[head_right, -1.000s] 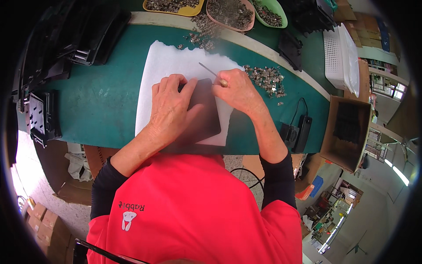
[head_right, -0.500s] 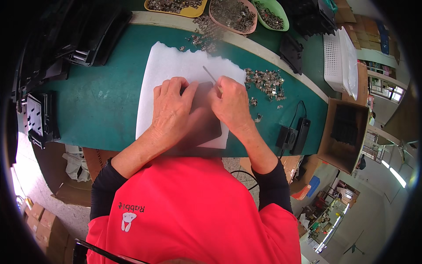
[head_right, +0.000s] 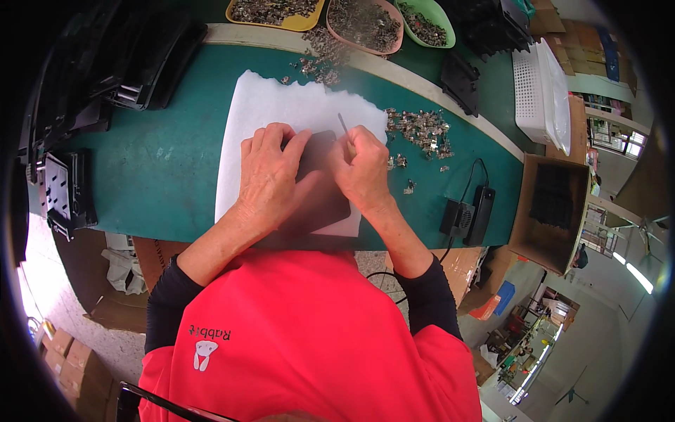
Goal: The person assembles a black electronic device by inserting small metal components into slots on its surface using a screwdriver. They repeatedly pick up components from a pile on the table, position them on the device, and secure them with the tool. The person works on multiple units sequentially, moving finished items aside and bringing new ones into the workspace.
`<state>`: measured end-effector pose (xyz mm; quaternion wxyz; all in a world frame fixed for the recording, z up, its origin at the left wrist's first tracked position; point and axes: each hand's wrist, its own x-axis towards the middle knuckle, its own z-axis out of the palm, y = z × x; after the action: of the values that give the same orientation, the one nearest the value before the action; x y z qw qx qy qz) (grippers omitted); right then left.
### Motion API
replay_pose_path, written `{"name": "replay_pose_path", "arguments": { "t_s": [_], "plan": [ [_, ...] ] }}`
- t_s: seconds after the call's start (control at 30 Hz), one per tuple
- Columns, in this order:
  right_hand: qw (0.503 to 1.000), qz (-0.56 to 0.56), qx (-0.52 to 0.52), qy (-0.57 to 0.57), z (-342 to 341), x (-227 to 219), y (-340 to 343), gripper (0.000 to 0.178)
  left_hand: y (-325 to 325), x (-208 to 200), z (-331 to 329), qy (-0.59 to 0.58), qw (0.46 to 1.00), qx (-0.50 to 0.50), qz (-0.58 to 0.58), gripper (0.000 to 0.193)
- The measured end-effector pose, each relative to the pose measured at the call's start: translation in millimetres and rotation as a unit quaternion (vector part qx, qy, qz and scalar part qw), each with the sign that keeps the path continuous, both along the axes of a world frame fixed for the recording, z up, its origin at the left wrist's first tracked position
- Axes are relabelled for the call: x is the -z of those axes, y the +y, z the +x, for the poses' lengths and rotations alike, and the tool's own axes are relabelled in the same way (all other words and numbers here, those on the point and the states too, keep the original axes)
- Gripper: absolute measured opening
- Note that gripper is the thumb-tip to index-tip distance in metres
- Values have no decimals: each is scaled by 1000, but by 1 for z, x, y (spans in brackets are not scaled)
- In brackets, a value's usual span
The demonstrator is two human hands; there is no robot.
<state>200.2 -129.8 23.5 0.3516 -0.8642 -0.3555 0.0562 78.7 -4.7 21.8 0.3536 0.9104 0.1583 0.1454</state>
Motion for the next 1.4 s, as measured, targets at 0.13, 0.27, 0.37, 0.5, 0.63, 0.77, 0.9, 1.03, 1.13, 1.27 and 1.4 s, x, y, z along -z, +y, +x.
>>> {"name": "replay_pose_path", "arguments": {
  "t_s": [0.13, 0.27, 0.37, 0.5, 0.63, 0.77, 0.9, 1.03, 1.13, 1.27, 1.4],
  "plan": [
    [1000, -4, 5, -6, 0, 1, -3, 13, 0, -1, 1, 5, 1000, 4, 0, 58],
    [998, -46, -9, 32, 4, -5, -1, 14, 0, -1, 1, -1, 1000, 3, 3, 58],
    [994, -98, -42, 15, 14, -3, -1, 10, -1, 1, 1, -4, 1000, 0, 8, 58],
    [996, -33, -64, -43, 7, -1, -2, 13, -1, 1, 0, -5, 1000, 2, 3, 58],
    [998, 9, -51, -46, 3, 2, -7, 11, -1, 1, 1, -13, 1000, 3, 7, 58],
    [998, 5, -58, -14, 8, 1, -9, 10, -1, 1, 0, -11, 1000, 1, 7, 58],
    [998, -12, -55, 14, 10, -2, -6, 11, -1, 1, 1, -15, 1000, 1, 8, 58],
    [998, -28, -63, 3, 9, -1, -3, 13, -2, 2, 1, -12, 1000, 0, 7, 58],
    [996, -54, -68, -30, 6, -1, -2, 12, -1, 2, 0, -11, 1000, 2, 7, 58],
    [993, -83, -84, -28, 7, -5, 0, 10, -2, 2, 1, -8, 1000, 3, 13, 58],
    [977, -147, -47, 150, 20, -19, 3, 14, -1, 4, 2, -20, 1000, -2, 24, 58]
  ]
}}
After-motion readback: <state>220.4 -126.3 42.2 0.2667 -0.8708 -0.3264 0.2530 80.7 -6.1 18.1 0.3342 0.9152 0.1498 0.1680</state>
